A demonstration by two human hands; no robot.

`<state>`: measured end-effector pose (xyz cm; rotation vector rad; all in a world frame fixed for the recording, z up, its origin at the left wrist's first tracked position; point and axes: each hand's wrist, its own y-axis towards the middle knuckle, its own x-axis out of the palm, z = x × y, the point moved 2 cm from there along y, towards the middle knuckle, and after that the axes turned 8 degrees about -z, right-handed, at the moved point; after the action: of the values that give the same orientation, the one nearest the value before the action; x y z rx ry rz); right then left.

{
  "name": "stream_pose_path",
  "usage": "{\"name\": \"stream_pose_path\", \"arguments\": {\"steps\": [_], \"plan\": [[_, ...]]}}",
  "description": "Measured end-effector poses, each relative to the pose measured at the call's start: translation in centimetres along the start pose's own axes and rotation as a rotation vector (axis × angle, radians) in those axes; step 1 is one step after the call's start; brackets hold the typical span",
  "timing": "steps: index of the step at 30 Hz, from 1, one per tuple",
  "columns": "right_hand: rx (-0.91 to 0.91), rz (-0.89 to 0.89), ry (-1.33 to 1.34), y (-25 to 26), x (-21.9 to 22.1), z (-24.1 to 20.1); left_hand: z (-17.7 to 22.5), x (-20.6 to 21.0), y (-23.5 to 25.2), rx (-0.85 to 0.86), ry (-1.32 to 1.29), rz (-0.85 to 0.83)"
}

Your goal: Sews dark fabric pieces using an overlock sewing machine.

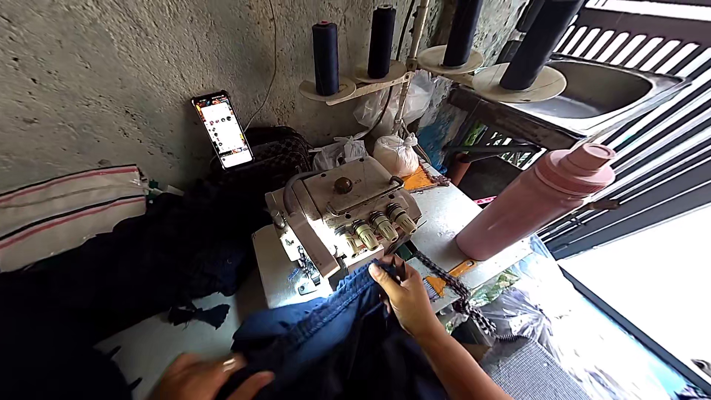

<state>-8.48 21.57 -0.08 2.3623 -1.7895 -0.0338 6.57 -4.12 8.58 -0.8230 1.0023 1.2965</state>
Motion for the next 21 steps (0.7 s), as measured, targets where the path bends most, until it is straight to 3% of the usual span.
{"name": "stream_pose_path", "arguments": {"steps": [2, 4, 6, 8, 12, 16, 21], "plan": [[-0.099, -0.066, -0.043, -1.1, 0.8, 0.1, -2.6, -2.6, -1.7, -0.107, -0.089, -0.047], [-0.194, -0.173, -0.056, -2.4, 3.3, 0.2, -3.8, -2.6, -1.4, -0.129, -0.064, 0.062], [-0.209, -0.220, -0.074, -2.5, 5.6, 0.2, -2.5, -0.6, 0.6, -0.013, 0.065, 0.292], [-0.207, -0.228, -0.091, -2.3, 6.7, 0.1, 0.1, 2.1, 3.2, 0.106, 0.069, 0.394], [-0.262, -0.229, -0.088, -2.6, 6.0, 0.1, 1.5, 7.8, 7.1, 0.217, -0.213, 0.289], [-0.120, -0.186, -0.017, -2.5, 4.8, 0.2, 0.6, 7.4, 8.3, 0.182, -0.316, 0.153], [-0.194, -0.153, -0.032, -1.7, 4.4, 0.5, 0.4, 6.9, 8.9, 0.137, -0.373, 0.125]]}}
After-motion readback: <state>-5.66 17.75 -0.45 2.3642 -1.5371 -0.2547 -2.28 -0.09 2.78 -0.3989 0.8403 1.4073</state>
